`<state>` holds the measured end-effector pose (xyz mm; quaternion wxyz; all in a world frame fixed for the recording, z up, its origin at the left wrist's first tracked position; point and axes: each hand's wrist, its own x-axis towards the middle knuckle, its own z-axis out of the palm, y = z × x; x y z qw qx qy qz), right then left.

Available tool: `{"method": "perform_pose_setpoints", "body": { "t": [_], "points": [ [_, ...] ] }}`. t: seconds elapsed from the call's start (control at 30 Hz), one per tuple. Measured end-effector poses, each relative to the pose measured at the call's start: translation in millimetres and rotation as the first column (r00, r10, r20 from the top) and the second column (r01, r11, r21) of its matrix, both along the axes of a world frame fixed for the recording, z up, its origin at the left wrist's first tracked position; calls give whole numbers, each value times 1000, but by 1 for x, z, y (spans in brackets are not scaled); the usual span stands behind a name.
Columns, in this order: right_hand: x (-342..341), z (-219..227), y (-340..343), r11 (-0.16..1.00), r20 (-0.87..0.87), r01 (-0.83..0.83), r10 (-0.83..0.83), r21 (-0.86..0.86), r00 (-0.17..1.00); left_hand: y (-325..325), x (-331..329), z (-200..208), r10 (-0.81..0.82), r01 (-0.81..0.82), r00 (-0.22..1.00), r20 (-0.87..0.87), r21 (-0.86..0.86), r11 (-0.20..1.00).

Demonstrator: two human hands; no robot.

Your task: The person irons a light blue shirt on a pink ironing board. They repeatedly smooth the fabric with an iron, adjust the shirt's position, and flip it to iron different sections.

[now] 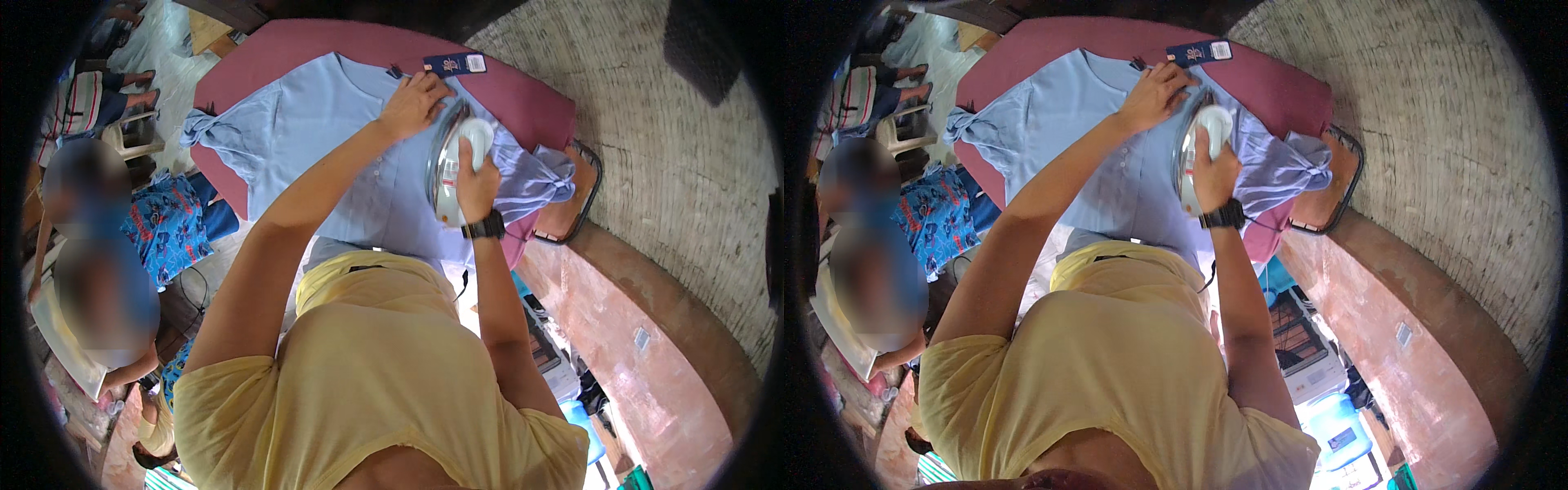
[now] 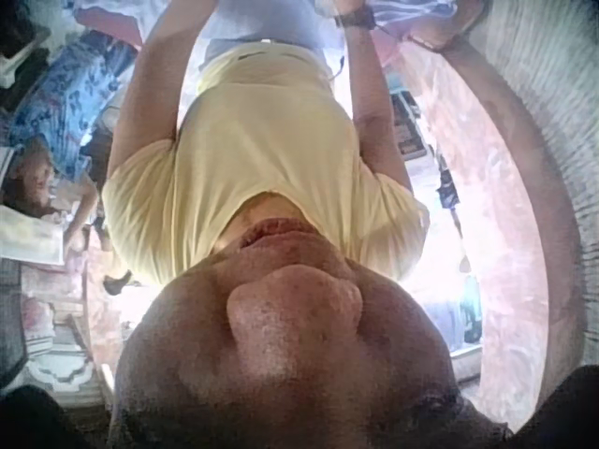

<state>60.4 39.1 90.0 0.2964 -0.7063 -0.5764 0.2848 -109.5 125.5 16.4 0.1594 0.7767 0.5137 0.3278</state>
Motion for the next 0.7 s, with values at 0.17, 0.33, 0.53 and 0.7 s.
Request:
{"method": "perform_pose_setpoints", "body": {
  "t": [0.17,0.33,0.53,0.7],
  "points": [
    [-1,-10,23,999,-67,-41,40,-14,997,8,8,-17,99,-87,981,165,-76,993],
    [6,17,-38,965,-203,-51,-2,-259,979,21,19,-11,-26,39,997,75,-179,983],
    [26,-9,-84,989,-250,-8,-30,-149,968,23,30,-9,4,37,970,245,-161,986],
    [31,-9,-84,962,-449,-53,-76,-267,890,26,59,15,4,-4,1000,-3,33,999]
  ]
}}
